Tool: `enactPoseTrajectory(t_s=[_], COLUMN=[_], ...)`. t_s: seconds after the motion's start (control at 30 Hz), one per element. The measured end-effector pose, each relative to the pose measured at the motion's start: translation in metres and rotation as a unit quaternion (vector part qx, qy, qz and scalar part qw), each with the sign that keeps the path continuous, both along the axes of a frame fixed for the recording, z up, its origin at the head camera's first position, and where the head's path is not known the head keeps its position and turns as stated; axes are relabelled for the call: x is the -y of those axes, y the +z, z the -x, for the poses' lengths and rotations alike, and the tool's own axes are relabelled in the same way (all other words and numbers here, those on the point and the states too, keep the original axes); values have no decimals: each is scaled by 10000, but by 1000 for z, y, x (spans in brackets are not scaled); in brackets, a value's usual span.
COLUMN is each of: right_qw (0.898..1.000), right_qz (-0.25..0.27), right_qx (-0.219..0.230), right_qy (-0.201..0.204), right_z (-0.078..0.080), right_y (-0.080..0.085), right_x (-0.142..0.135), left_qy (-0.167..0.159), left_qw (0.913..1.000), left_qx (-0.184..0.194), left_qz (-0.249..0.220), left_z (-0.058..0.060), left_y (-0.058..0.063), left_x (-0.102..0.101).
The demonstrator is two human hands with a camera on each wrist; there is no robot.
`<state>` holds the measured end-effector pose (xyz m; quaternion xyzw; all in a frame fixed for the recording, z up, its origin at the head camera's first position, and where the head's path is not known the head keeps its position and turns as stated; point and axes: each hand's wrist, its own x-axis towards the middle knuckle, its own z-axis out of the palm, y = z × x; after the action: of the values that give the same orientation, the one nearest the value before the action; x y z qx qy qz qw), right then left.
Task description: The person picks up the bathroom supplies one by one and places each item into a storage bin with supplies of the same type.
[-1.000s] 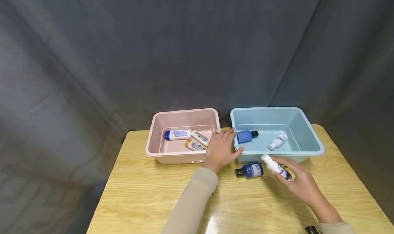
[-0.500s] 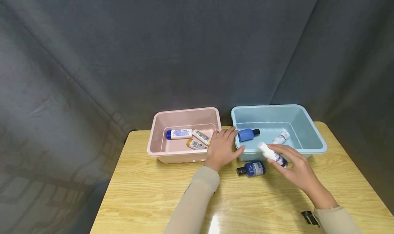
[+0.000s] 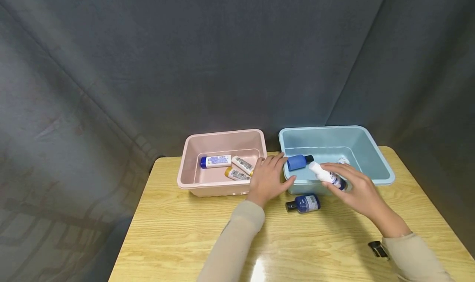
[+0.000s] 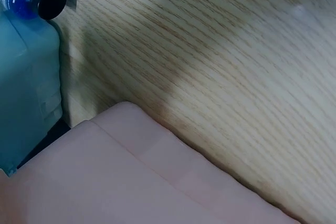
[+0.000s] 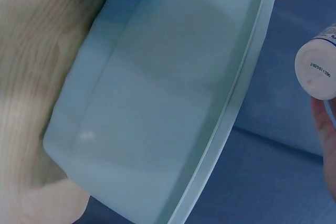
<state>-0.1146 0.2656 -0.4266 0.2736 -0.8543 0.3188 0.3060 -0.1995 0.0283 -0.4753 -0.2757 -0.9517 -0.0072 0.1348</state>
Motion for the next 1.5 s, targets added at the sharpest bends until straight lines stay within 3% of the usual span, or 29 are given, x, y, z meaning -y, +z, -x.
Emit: enactPoseTrajectory(t_s=[0.3, 0.47, 0.63, 0.9, 1.07, 1.23, 1.5], right_qw=[9970, 9937, 9907, 9818, 9702, 9560, 9422], right_qz=[-704, -1107, -1310, -1612, -1813, -1756, -1629], right_qx=[280, 181, 355, 962, 1551, 2280, 2860], right_qy=[-162, -24, -23, -300, -432, -560, -627], right_z=[16, 26, 34, 46, 54, 61, 72], right_y=[6, 7, 8, 9, 10, 12, 9], right_x=[-11, -20, -26, -32, -33, -35, -40], left_qy=[4, -71, -61, -40, -44, -30, -11], left_qw=[9999, 9999, 9999, 9999, 9999, 9999, 9997], left_qx=[65, 72, 83, 118, 102, 139, 238], left_qz=[103, 40, 85, 102, 104, 66, 109], left_z=[-2, -3, -3, -3, -3, -1, -1], left_y=[-1, 0, 1, 2, 3, 3, 4], left_x=[1, 0, -1, -3, -1, 0, 0])
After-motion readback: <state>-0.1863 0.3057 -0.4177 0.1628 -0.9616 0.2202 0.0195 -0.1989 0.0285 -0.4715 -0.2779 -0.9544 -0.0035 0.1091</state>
